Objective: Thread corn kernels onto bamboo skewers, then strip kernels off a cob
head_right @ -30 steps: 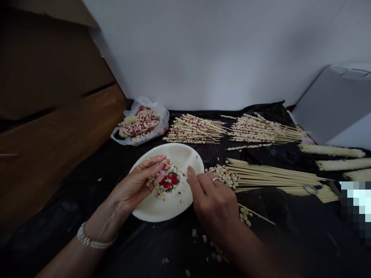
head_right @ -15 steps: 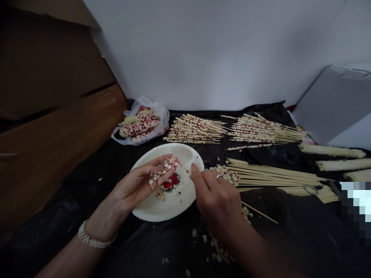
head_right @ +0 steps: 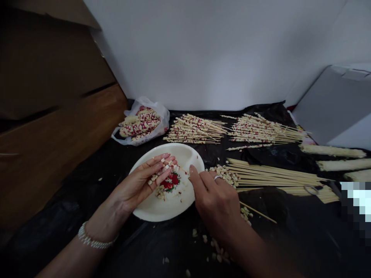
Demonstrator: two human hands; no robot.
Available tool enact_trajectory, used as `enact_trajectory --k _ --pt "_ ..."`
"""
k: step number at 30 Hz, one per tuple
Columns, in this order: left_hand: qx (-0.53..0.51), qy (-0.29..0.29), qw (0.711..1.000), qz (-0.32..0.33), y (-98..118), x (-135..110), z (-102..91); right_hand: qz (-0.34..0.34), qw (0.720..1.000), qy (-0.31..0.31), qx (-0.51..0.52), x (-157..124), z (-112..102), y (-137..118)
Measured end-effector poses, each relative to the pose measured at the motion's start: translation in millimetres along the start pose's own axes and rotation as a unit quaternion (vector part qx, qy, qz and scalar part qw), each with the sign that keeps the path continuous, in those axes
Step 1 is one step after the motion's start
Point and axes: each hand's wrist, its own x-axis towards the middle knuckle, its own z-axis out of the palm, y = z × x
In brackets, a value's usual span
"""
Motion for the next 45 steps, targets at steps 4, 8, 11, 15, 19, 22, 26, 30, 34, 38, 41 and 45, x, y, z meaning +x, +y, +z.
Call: enact_trajectory --k 4,8,11,15,19,22,26,30,34,38,41,45 --pt "0.001 -0.001 1.000 0.000 -0.3 0.7 -0.8 -0.008 1.000 0.009 0.003 1.6 -1.2 0.2" --pt "0.004 0.000 1.000 -0.007 -0.1 0.3 0.3 -0.009 1.000 0.009 0.010 1.7 -1.0 0.3" --pt "0.005 0.011 1.000 -0.011 0.7 0.1 1.9 -0.013 1.000 0.011 0.013 1.2 -0.3 0.2" --pt "0.014 0.012 1.000 -0.015 2.0 -0.7 4.7 -0.016 1.000 0.006 0.011 1.0 -0.1 0.1" --pt "0.001 0.028 1.000 -0.010 3.1 -2.6 7.4 -0.018 1.000 0.010 0.010 1.4 -0.5 0.3" --pt "-0.003 0.027 1.000 -0.013 2.7 -2.7 6.9 -0.016 1.000 0.008 0.010 1.5 -0.6 0.5" --pt "-0.010 0.007 1.000 0.000 -0.5 -0.1 3.2 -0.018 1.000 0.001 0.004 0.7 -0.8 0.4" --pt "-0.009 0.007 1.000 0.010 -2.4 1.6 2.0 -0.020 1.000 -0.007 0.001 -0.1 -1.2 0.1" --pt "0.004 0.003 1.000 0.013 -1.9 1.0 3.3 -0.029 0.999 -0.009 0.011 -0.6 -1.2 0.3" --pt "0.007 0.003 1.000 0.016 -1.5 0.1 3.7 -0.035 0.999 -0.012 0.009 -0.7 -1.6 0.5" --pt "0.007 0.006 1.000 0.015 -1.3 -0.8 4.1 -0.037 0.999 -0.015 0.000 -0.5 -2.4 0.3" --pt "0.007 0.010 1.000 0.016 -1.1 -0.9 4.4 -0.038 0.999 -0.017 -0.004 -0.5 -3.0 0.0"
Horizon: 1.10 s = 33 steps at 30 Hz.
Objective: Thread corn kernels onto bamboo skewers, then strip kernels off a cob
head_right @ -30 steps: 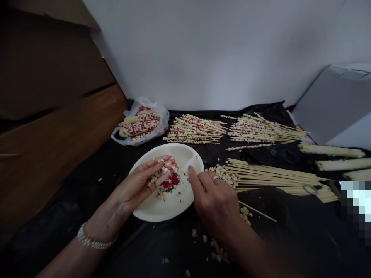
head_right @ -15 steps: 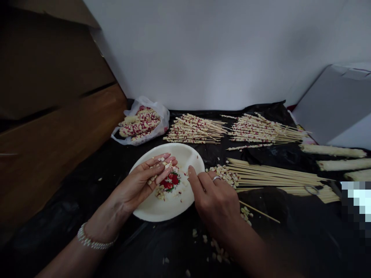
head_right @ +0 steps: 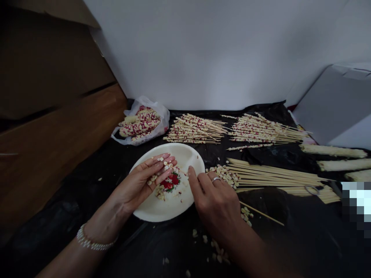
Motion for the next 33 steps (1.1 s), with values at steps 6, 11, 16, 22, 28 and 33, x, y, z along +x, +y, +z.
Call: enact_trajectory --k 6,11,16,22,28,33 --pt "0.001 0.012 1.000 0.007 -1.0 1.7 -2.4 -0.006 1.000 0.002 -0.013 0.4 0.5 0.0" --pt "-0.005 0.019 1.000 0.014 -1.1 1.3 -4.4 -0.006 1.000 0.001 -0.009 0.2 -0.8 -0.2" --pt "-0.008 0.024 1.000 0.012 -0.2 0.9 -2.9 -0.012 1.000 0.010 -0.002 0.5 -1.3 0.8" --pt "0.026 0.022 0.999 0.006 1.2 1.5 -3.0 -0.019 1.000 0.014 0.000 -0.1 -1.5 3.4" --pt "0.051 0.012 0.999 0.003 0.5 0.4 -3.3 -0.028 0.999 0.023 0.001 1.4 -4.9 0.4" --pt "0.053 0.004 0.998 -0.014 1.1 0.5 -3.8 -0.035 0.999 0.027 -0.004 1.2 -6.4 -3.2"
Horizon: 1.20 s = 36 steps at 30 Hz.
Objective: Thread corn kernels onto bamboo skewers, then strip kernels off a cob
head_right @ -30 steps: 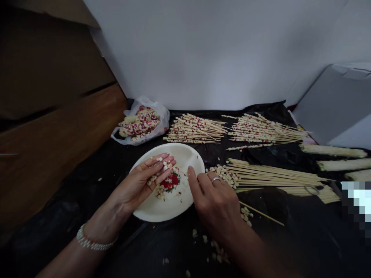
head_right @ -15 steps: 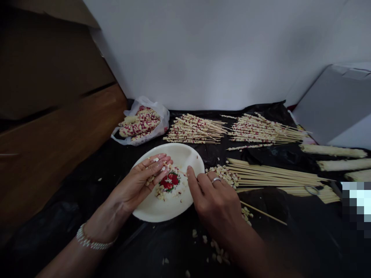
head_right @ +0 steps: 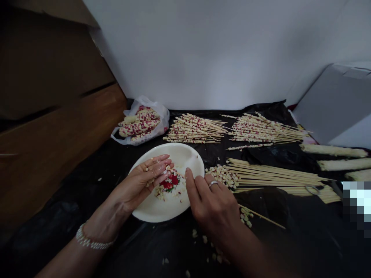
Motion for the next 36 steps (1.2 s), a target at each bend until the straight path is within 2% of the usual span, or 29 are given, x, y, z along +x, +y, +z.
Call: enact_trajectory --k 6,9,16,22,28,33,36 --pt "-0.033 -0.062 0.997 -0.041 -0.6 -3.6 -5.0 0.007 1.000 -0.006 0.019 -1.1 4.2 -1.4" --pt "-0.043 -0.061 0.996 -0.047 -0.4 -3.9 -4.3 0.020 0.999 -0.005 0.028 -1.4 5.7 -0.2" --pt "-0.151 -0.072 0.983 -0.079 9.8 -3.1 1.6 0.044 0.999 -0.010 0.009 -2.4 8.2 4.5" --pt "-0.106 -0.051 0.989 -0.086 9.7 -8.1 2.3 0.034 0.999 0.002 0.026 -2.6 7.7 3.9" --pt "-0.112 -0.038 0.990 -0.077 9.4 -2.7 5.4 0.034 0.999 -0.001 0.033 -2.7 7.8 3.0" --pt "-0.121 -0.045 0.987 -0.093 8.6 0.2 3.7 0.033 0.999 -0.010 0.015 -2.6 8.2 2.6" --pt "-0.115 -0.066 0.988 -0.076 3.5 1.3 -0.5 0.021 1.000 -0.015 0.012 -0.9 6.2 2.3"
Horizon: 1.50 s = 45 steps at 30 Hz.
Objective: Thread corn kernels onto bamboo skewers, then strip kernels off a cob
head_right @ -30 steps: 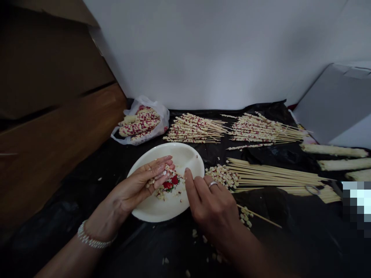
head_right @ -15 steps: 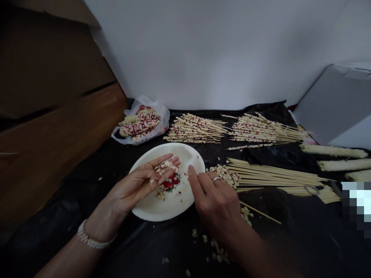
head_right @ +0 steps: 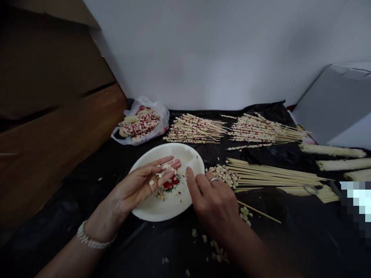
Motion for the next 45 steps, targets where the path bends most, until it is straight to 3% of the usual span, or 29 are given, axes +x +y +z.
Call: enact_trajectory --k 5,16,32,45 --pt "0.029 -0.014 0.999 0.036 -4.4 -0.1 -3.3 -0.024 1.000 0.007 -0.015 3.9 -3.3 -0.9" --pt "0.071 0.038 0.996 0.049 -2.9 -3.4 8.5 -0.030 0.999 0.022 -0.019 4.4 -3.7 -0.7" --pt "0.109 0.039 0.990 0.078 -8.8 -5.4 8.5 -0.018 0.999 -0.021 -0.023 1.7 -7.5 -6.7" --pt "0.117 0.046 0.989 0.078 -6.8 -5.7 10.8 -0.011 1.000 -0.002 -0.011 1.0 -5.8 -6.9"
